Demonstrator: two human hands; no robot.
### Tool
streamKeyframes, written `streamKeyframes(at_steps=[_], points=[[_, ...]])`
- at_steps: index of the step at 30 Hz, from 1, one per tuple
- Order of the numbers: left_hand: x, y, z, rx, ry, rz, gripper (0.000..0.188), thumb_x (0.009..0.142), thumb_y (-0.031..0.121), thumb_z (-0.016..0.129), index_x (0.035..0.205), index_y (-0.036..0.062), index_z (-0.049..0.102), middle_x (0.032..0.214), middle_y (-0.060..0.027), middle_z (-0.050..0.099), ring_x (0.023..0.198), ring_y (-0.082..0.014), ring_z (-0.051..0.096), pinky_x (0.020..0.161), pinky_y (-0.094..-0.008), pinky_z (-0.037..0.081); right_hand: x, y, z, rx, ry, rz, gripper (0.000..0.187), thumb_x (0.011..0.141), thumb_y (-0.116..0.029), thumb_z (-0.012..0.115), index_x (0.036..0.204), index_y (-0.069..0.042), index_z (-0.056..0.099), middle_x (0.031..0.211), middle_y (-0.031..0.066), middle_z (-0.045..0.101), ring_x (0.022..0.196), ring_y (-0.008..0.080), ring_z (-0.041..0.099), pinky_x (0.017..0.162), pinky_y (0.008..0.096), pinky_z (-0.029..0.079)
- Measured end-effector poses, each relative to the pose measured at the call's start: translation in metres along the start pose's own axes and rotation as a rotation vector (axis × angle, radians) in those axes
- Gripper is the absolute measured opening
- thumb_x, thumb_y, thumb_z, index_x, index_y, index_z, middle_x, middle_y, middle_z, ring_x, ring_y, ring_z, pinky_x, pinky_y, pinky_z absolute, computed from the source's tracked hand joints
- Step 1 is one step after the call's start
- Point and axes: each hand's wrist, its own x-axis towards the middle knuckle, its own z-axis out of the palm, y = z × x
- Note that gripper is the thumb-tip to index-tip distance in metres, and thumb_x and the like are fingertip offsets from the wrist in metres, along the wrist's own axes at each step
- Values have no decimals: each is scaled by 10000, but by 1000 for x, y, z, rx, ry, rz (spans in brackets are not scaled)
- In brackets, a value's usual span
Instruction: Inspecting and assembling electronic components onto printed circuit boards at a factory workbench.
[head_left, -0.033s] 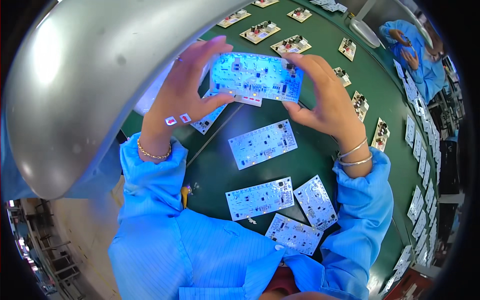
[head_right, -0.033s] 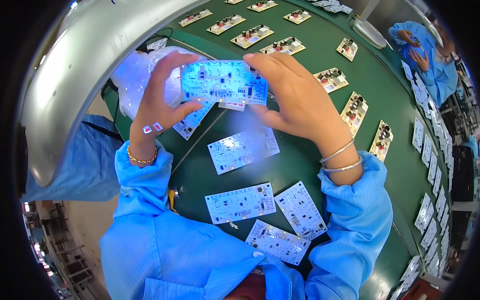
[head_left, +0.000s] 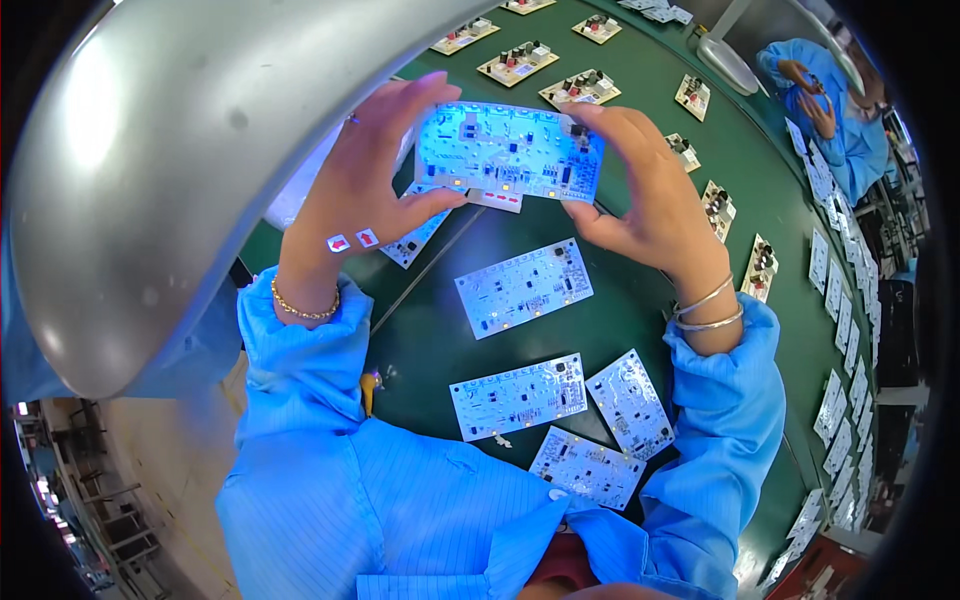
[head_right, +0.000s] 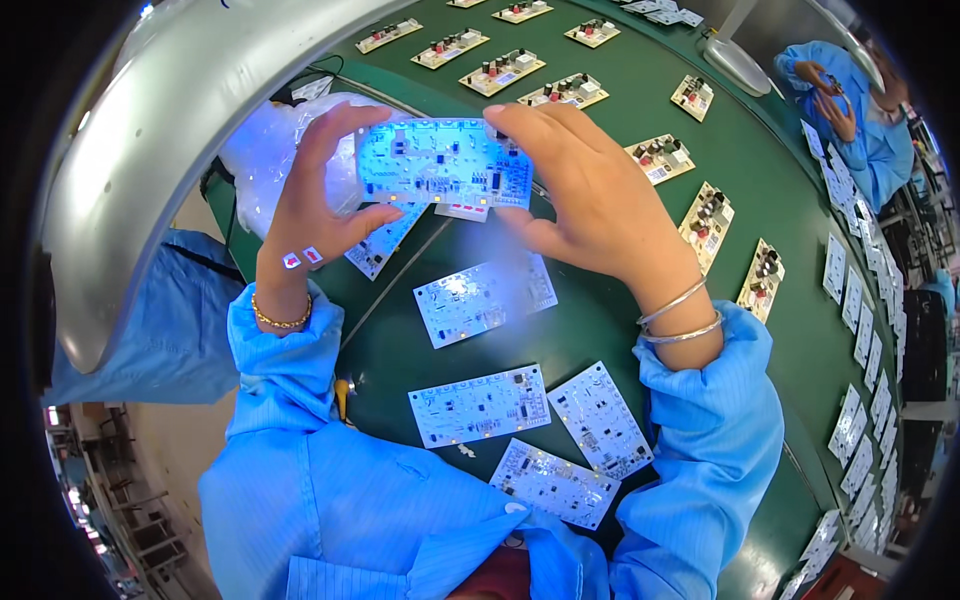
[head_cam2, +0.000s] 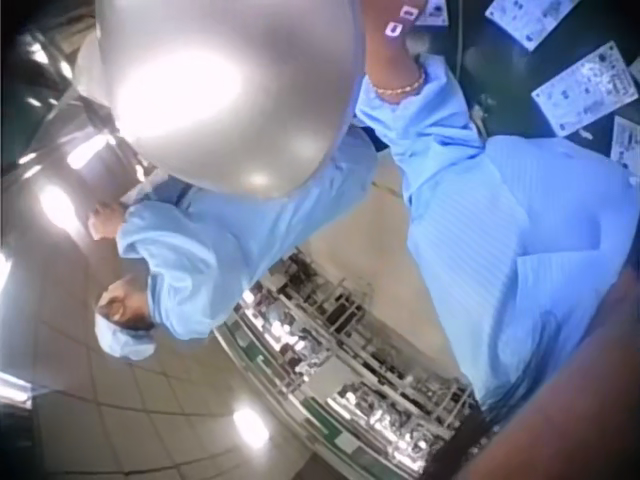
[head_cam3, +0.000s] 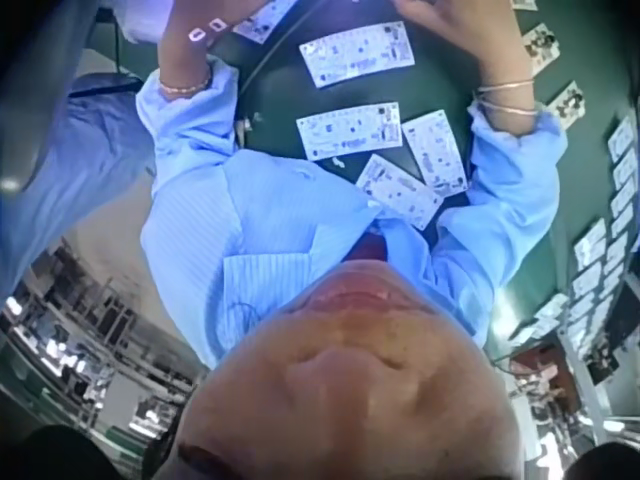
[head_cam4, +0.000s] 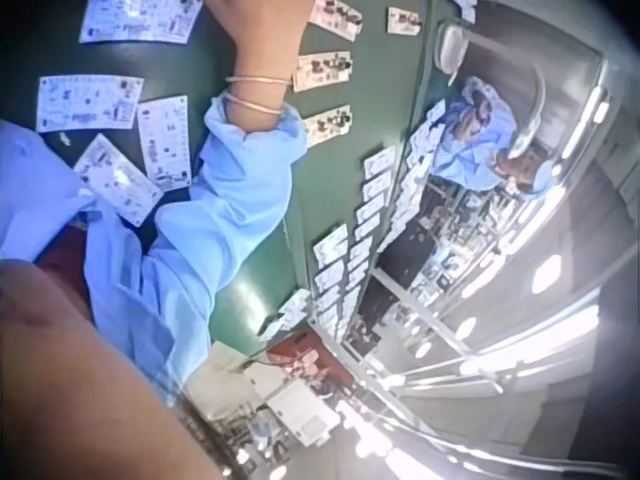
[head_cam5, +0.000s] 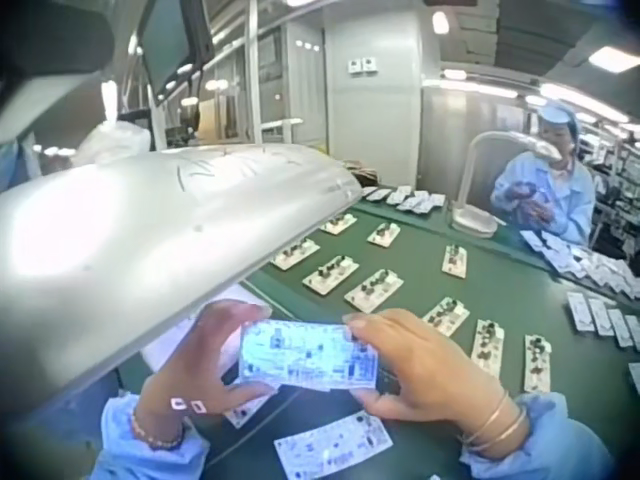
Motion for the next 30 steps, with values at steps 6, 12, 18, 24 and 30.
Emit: streamKeyframes(at_steps=[6, 12, 18, 24, 30], points=[[0, 2, 17, -159, 176, -37, 675, 553, 72, 716, 1156, 64, 413, 1069, -144, 495, 991, -259, 481, 890, -367, 355, -12, 4, 1, -58, 88, -20, 711, 631, -47, 651, 1246, -47, 294, 1217, 159, 422, 1080, 288, 445, 916, 347, 339], [-6, -1, 22, -181, 296, 125, 947, 576, -8, 689, 1284, 108, 71, 1073, -215, 466, 983, -301, 498, 825, -401, 432, -18, 1, 12, 41, 126, 85, 792, 670, -55, 644, 1310, -47, 177, 1267, 157, 374, 1119, 272, 416, 945, 364, 304], [-6, -2, 18, -133, 367, -19, 927, 578, -5, 694, 1279, 103, 96, 1099, -217, 448, 1011, -298, 487, 834, -389, 437, -15, -8, 14, 97, 120, 82, 789, 683, -57, 623, 1320, -52, 157, 1298, 159, 327, 1140, 275, 395, 953, 370, 296], [-17, 7, 8, -80, 389, 7, 922, 580, 2, 689, 1281, 100, 99, 1104, -217, 444, 1010, -299, 487, 837, -392, 432, -15, -16, 20, 79, 111, 80, 776, 684, -53, 612, 1318, -51, 165, 1308, 160, 309, 1157, 282, 372, 956, 374, 292], [-15, 12, 10, -51, 403, 37, 916, 582, 10, 683, 1283, 98, 101, 1108, -216, 440, 1008, -299, 487, 840, -394, 426, -22, -17, 19, 67, 84, 79, 766, 690, -80, 617, 1314, -50, 175, 1330, 154, 272, 1169, 286, 353, 951, 379, 296]])
